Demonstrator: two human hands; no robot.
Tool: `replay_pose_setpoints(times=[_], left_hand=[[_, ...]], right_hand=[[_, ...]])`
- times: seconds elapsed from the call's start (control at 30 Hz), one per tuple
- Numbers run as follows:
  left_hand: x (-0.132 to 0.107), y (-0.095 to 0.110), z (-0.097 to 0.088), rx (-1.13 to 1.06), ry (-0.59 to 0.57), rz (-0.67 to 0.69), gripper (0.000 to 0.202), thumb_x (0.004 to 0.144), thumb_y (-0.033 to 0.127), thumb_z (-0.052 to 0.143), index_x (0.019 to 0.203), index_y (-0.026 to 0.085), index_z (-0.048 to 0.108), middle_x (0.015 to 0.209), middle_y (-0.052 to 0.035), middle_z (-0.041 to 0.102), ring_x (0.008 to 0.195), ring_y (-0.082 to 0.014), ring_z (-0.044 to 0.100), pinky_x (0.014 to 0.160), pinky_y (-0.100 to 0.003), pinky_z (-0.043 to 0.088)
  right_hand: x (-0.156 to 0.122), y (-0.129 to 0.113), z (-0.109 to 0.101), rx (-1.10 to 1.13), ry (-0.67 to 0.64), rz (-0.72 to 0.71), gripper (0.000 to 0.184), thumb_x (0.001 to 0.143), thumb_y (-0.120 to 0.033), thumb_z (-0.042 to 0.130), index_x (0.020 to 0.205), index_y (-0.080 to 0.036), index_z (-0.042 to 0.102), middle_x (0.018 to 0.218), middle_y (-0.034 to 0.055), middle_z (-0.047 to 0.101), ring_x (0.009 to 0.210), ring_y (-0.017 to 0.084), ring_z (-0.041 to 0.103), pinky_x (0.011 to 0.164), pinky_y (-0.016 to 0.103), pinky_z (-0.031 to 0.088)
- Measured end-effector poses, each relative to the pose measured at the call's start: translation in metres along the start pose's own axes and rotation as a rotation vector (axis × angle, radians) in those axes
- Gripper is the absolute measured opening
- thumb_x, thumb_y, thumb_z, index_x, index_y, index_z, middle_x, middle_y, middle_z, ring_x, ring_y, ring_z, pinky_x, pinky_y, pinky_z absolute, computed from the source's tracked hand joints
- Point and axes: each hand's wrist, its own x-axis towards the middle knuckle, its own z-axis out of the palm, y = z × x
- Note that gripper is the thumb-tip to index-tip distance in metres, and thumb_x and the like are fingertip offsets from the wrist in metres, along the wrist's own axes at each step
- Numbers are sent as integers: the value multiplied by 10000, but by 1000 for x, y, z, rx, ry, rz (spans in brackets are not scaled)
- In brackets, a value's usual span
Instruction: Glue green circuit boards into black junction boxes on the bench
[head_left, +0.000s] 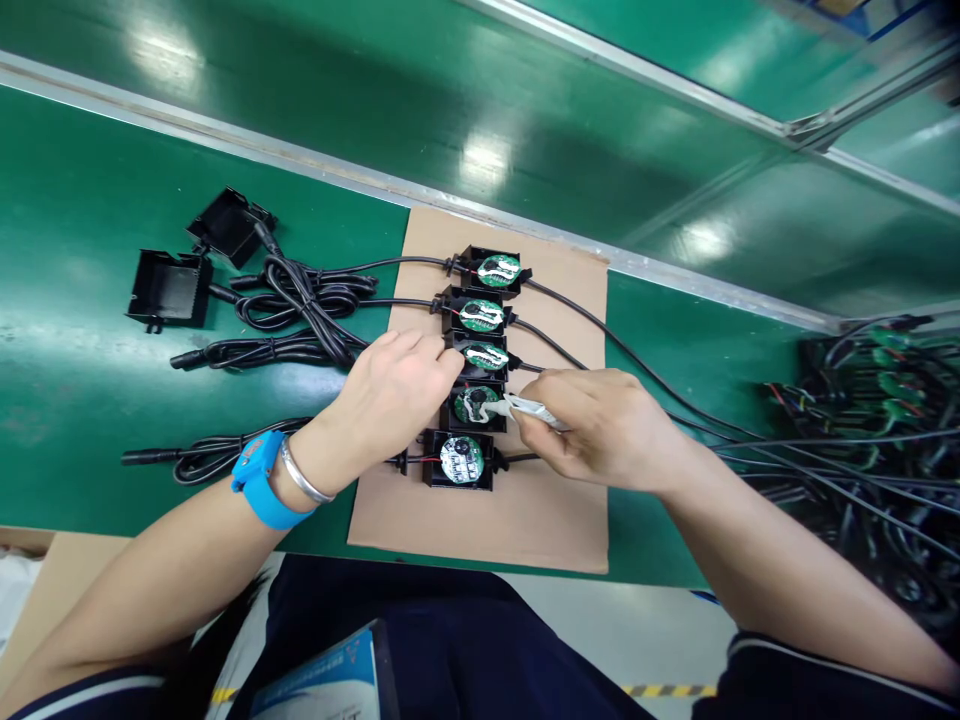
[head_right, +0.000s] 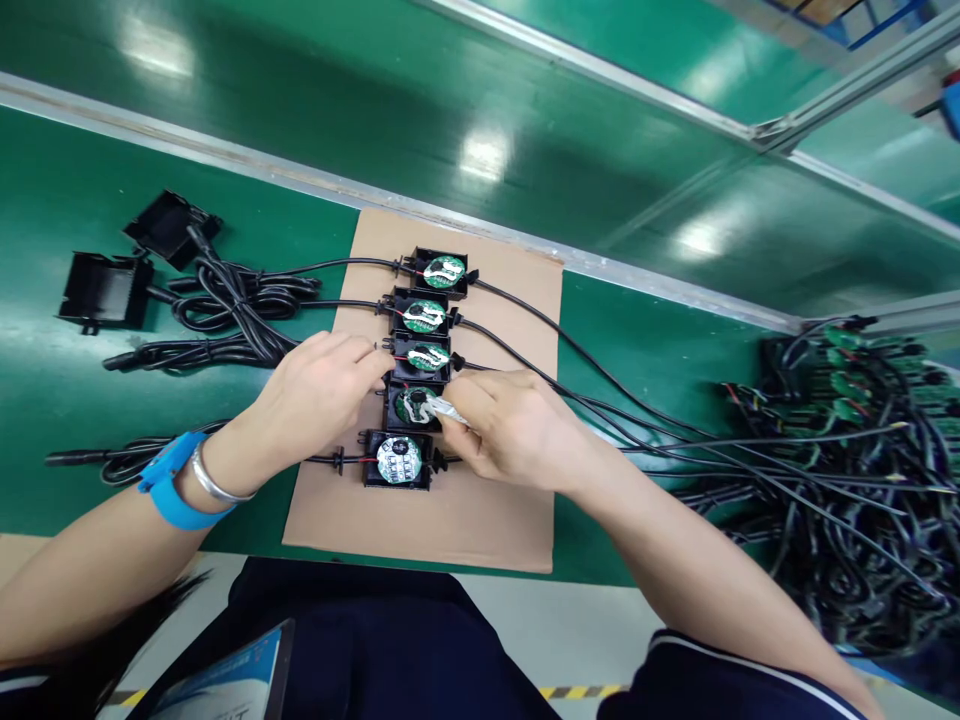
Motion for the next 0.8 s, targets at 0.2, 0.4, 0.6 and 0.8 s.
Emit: replay_pose_setpoints(times=[0.2, 0.4, 0.6, 0.8], left_hand=[[2, -1, 1, 7, -20, 6, 280, 915, 18, 449, 1027, 138, 676, 891, -62, 655, 831, -217, 608, 754, -347, 450], [-10, 12, -34, 32, 3, -12, 258, 935, 62, 457, 1076, 131, 662, 954, -86, 658, 887, -239, 596, 781, -371, 448], [-69, 55, -31, -168, 76, -205, 351, 953, 334, 599, 1235, 132, 549, 1078, -100, 680, 970, -252, 595, 855, -386, 447], [-89, 83, 23, -275, 292, -391, 536, 886, 404, 659, 1312, 125, 493, 1215, -148, 661, 1123, -291, 597, 957, -422, 370]], right_hand=[[-4, 3, 1, -50, 11, -3, 196, 957, -177, 446, 769, -230, 427, 606, -3, 495, 534, 143, 460, 506, 299, 344], [-21, -10, -11, -6, 119, 99, 113, 921, -186, 554, 833, -214, 488, 646, 8, 583, 531, 143, 504, 484, 301, 358], [-19, -30, 0, 242, 49, 68, 111, 943, -206, 522, 835, -202, 498, 623, -15, 517, 536, 121, 466, 520, 275, 368], [-5, -33, 16, 188, 98, -56, 155, 939, -162, 479, 791, -207, 466, 613, -33, 472, 539, 106, 407, 523, 251, 340]])
